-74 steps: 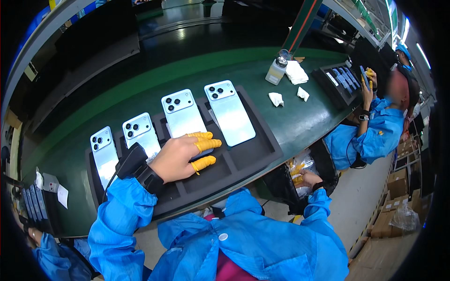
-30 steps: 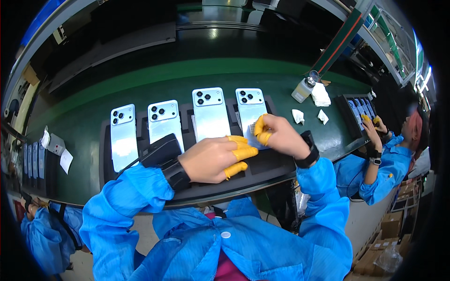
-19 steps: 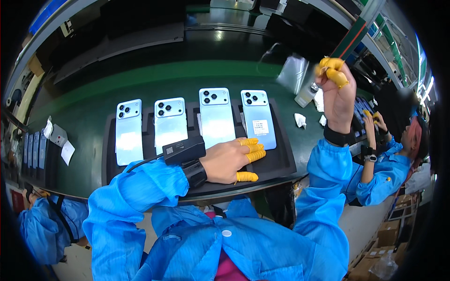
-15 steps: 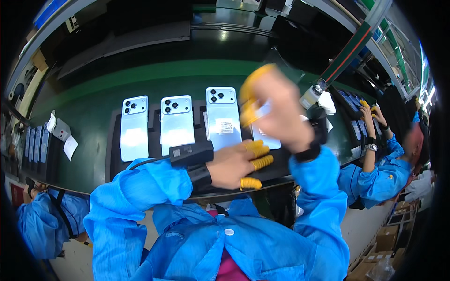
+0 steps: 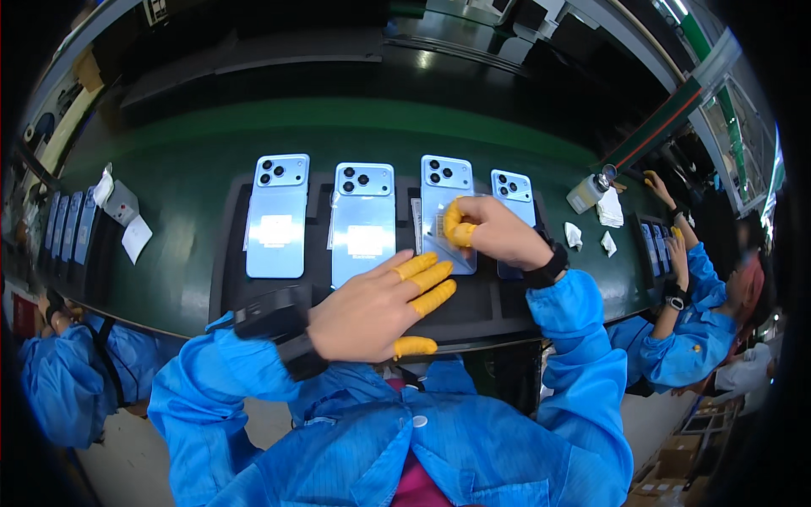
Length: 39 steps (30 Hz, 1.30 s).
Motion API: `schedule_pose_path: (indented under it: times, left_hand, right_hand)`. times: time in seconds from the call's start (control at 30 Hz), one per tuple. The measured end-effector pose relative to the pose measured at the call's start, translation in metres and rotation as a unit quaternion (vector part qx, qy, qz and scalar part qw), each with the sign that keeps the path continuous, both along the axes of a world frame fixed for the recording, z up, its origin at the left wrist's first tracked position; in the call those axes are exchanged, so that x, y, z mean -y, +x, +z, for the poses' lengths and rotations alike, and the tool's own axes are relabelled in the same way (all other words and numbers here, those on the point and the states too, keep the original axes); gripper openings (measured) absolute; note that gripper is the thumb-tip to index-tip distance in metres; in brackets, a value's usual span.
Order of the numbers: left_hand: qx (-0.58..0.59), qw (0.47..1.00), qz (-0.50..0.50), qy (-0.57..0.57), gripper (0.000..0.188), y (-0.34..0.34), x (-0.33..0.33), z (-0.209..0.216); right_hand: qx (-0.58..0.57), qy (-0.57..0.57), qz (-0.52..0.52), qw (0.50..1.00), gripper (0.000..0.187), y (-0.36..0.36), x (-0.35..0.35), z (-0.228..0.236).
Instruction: Cleaning and inspecting multiple smartphones on a manufacturing assembly line.
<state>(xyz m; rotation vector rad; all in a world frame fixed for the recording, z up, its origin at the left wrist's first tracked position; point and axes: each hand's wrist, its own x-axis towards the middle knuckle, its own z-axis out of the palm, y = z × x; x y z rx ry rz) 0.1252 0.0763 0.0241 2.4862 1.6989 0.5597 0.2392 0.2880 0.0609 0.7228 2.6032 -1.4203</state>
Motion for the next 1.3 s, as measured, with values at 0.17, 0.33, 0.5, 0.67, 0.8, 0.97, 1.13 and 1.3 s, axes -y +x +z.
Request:
schedule_pose_path:
  times: [0.17, 0.33, 0.5, 0.67, 0.8, 0.97, 1.13, 1.3]
  left_hand:
    - [0.036, 0.997, 0.047, -0.046, 0.089, 0.008, -0.002, -0.023]
    - [0.058, 0.998, 0.039, 0.002, 0.091, 0.012, 0.0, -0.025]
    - [0.179, 0.981, -0.048, -0.048, 0.072, 0.006, 0.029, 0.004]
    - [0.23, 0.97, -0.075, -0.01, 0.06, -0.013, 0.084, 0.013]
    - [0.188, 0.981, 0.035, 0.031, 0.054, -0.026, 0.098, 0.007]
    - [0.044, 0.989, 0.135, 0.027, 0.08, -0.023, 0.083, -0.014]
    - [0.057, 0.99, 0.129, -0.01, 0.083, -0.026, 0.082, -0.018]
    - [0.054, 0.992, 0.099, 0.048, 0.072, -0.029, 0.084, -0.015]
  right_hand:
    - [-0.136, 0.094, -0.035, 0.986, 0.014, 0.004, -0.012, 0.038]
    - [-0.393, 0.212, -0.012, 0.895, 0.017, -0.025, 0.042, 0.095]
    - [-0.206, 0.367, 0.251, 0.872, 0.028, -0.072, 0.096, -0.002]
    - [-0.145, 0.359, 0.265, 0.883, 0.026, -0.06, 0.124, -0.016]
    - [-0.138, 0.241, 0.26, 0.925, 0.013, -0.074, 0.095, -0.009]
    - [0.01, 0.038, 0.15, 0.988, 0.012, -0.077, 0.069, 0.007]
    - [-0.43, -0.18, 0.047, 0.883, 0.018, -0.084, 0.046, 0.098]
    - [-0.375, 0.368, 0.259, 0.811, 0.025, -0.146, 0.137, 0.04]
